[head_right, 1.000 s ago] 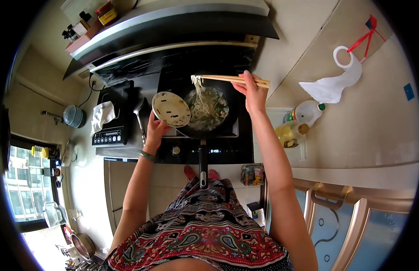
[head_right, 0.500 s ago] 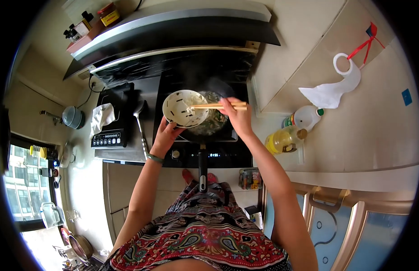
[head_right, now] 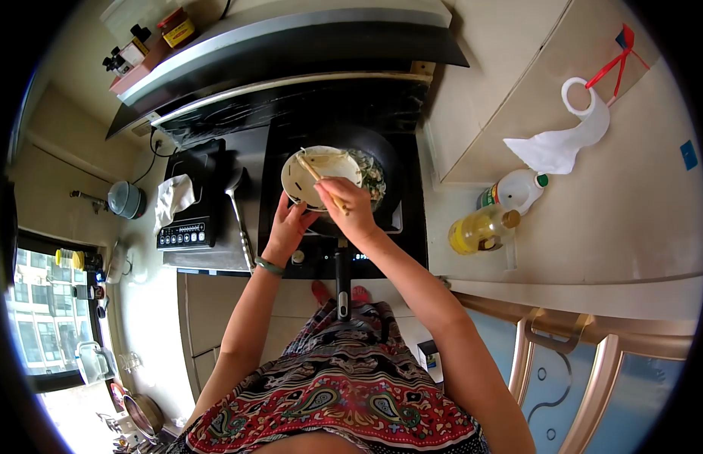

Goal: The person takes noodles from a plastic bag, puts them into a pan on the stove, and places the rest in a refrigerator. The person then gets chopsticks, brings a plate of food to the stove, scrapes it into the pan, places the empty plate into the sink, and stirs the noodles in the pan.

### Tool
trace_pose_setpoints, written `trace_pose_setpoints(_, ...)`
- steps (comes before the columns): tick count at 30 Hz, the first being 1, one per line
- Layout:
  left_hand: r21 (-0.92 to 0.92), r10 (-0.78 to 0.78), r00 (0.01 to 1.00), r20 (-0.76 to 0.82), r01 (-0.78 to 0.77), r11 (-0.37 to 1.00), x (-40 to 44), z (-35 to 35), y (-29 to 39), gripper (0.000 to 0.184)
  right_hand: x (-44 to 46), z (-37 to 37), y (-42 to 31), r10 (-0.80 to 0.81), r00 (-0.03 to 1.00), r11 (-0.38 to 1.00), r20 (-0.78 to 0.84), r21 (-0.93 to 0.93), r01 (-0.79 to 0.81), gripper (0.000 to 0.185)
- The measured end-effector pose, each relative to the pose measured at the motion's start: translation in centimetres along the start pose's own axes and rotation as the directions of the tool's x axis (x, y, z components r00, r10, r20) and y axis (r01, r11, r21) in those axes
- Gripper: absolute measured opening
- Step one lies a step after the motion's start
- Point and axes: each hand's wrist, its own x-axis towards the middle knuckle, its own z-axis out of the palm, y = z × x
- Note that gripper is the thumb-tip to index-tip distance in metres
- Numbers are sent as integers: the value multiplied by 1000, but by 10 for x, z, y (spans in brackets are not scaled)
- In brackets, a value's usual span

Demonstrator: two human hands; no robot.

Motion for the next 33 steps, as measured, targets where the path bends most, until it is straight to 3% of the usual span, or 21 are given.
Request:
trace_pose_setpoints(9,-102,-4,999,36,7,995,2,-13,9,51,-29,-16,-28,-14,991,996,135,85,3,18)
trace_pose_setpoints(13,-193,87,988,124,-62,979,0,-19,9,51,-36,-30,-34,-20,987,994,161,111,2,18)
trace_pose_setpoints(14,-112,79,989,123,-65,992,0,-17,10,50,-38,-32,-33,-5,985,993,173,120,-16,18)
trace_pose_setpoints(17,-120,47,990,132,-31,992,0,-14,17,50,-40,-37,-35,15,983,992,185,119,-38,17)
trace_pose_setpoints(22,-238,-43,996,72,59,970,13,-32,10,48,-41,-42,-33,-18,980,995,201,100,-2,17)
trace_pose_setpoints(24,-87,-38,999,-16,37,996,16,-34,9,48,-43,-45,-31,-34,976,995,217,94,14,16)
trace_pose_setpoints(27,24,26,1000,1,-26,999,19,-33,11,45,-43,-49,-30,-46,973,994,228,108,22,16)
trace_pose_setpoints(33,55,-16,999,-34,18,998,20,-37,10,37,-47,-60,-28,-53,963,994,265,109,25,15)
